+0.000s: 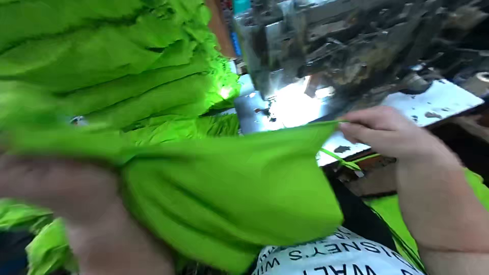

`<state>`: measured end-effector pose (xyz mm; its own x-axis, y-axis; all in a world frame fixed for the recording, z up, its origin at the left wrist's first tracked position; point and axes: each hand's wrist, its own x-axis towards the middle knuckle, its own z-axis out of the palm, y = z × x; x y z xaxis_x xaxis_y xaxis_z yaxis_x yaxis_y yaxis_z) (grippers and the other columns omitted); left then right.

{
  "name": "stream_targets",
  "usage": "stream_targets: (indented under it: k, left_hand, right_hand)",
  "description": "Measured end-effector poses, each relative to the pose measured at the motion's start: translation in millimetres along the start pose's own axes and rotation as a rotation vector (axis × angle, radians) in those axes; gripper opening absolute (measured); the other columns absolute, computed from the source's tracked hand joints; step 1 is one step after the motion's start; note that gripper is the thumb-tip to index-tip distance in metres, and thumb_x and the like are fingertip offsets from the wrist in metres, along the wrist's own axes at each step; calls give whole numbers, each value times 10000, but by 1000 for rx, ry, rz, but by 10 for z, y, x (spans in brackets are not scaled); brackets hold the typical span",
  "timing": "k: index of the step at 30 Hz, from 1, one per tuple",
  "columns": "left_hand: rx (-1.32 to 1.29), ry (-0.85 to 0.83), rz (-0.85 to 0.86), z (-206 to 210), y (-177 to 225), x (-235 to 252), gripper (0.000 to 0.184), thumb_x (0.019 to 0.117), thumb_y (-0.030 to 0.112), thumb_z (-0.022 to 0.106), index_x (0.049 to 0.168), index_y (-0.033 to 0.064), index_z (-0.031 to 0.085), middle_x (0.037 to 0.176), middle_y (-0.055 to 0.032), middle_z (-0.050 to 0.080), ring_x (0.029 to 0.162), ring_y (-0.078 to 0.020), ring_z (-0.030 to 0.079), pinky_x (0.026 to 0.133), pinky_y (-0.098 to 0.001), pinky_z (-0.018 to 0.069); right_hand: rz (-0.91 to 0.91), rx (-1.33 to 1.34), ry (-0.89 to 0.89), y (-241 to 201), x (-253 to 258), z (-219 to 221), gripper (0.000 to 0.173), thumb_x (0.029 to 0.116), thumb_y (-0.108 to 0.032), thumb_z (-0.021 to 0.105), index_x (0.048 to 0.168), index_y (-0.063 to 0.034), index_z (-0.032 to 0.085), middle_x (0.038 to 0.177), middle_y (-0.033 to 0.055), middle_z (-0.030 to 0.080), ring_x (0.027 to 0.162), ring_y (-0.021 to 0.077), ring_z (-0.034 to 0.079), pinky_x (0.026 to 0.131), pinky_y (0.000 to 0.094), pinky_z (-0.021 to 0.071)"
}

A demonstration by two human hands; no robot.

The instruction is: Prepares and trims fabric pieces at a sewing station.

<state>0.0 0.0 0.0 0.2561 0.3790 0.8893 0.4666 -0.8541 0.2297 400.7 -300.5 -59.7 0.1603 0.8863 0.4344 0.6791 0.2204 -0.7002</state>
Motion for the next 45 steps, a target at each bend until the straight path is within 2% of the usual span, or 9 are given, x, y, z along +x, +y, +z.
stream_targets:
  k: [2,5,7,11,17,21,28,35,45]
  left_hand:
    - [49,-335,-91,391,689,90,493,1064,245,516,1427,-81,446,1417,-293,518,1249,-331,571,1027,-468,484]
    - [-274,-728,-255,938,1581,-357,384,1080,236,492,1408,36,504,986,-122,673,768,-180,688,684,-405,612]
    - [-500,-957,-252,1204,1949,-781,426,1103,340,406,1436,136,576,978,-34,731,818,-125,712,728,-366,617]
    - [-753,-722,-273,1401,2105,-1289,299,1074,267,527,1031,73,751,913,11,694,823,-59,685,742,-255,613]
    - [-1046,-602,-658,1162,2090,-1662,168,913,-34,704,1074,-21,754,947,-63,730,828,-138,731,782,-296,646]
    - [-1284,-660,-867,1006,2125,-1664,340,894,-42,725,1233,-19,709,1110,-81,736,859,-131,732,825,-306,636]
    - [-1415,-694,-890,993,2313,-1642,493,868,-90,725,1348,-46,622,1232,-122,707,927,-157,740,867,-326,632]
    - [-1016,-754,-448,879,2177,-1583,507,890,221,802,1340,36,662,1254,-51,703,1168,-138,653,1024,-334,547]
    - [-932,-452,-534,945,2061,-1658,90,957,100,711,948,17,745,1015,-41,698,890,-73,690,779,-226,618]
  right_hand:
    - [83,-211,-51,121,40,170,277,1056,-219,506,933,-83,713,675,-9,593,569,80,552,538,306,508]
    - [135,-298,-160,141,53,373,261,1066,-250,537,915,-106,694,717,13,626,655,149,626,611,404,545]
    - [85,-340,-214,77,-8,465,258,1055,-254,532,888,-121,678,703,11,610,665,172,633,593,424,530]
    - [12,-305,-248,41,-338,694,231,1012,-252,542,885,-118,681,717,21,626,672,192,651,563,423,520]
    - [619,-240,-369,233,-688,768,389,1021,-287,639,1271,7,593,1180,227,627,1071,380,655,942,555,535]
    - [-74,-247,117,319,-861,834,242,1003,-241,638,1115,-46,728,963,89,697,830,133,657,765,250,564]
    - [-570,-205,232,241,-667,1074,166,1009,-75,622,1144,-68,718,956,102,692,871,199,648,789,325,533]
    - [-172,30,12,274,-567,1066,218,970,-157,657,1119,-19,738,1030,100,679,792,64,630,709,189,549]
    - [-58,303,16,-15,-441,1360,236,943,-179,721,802,-1,660,766,41,636,712,5,579,649,144,478]
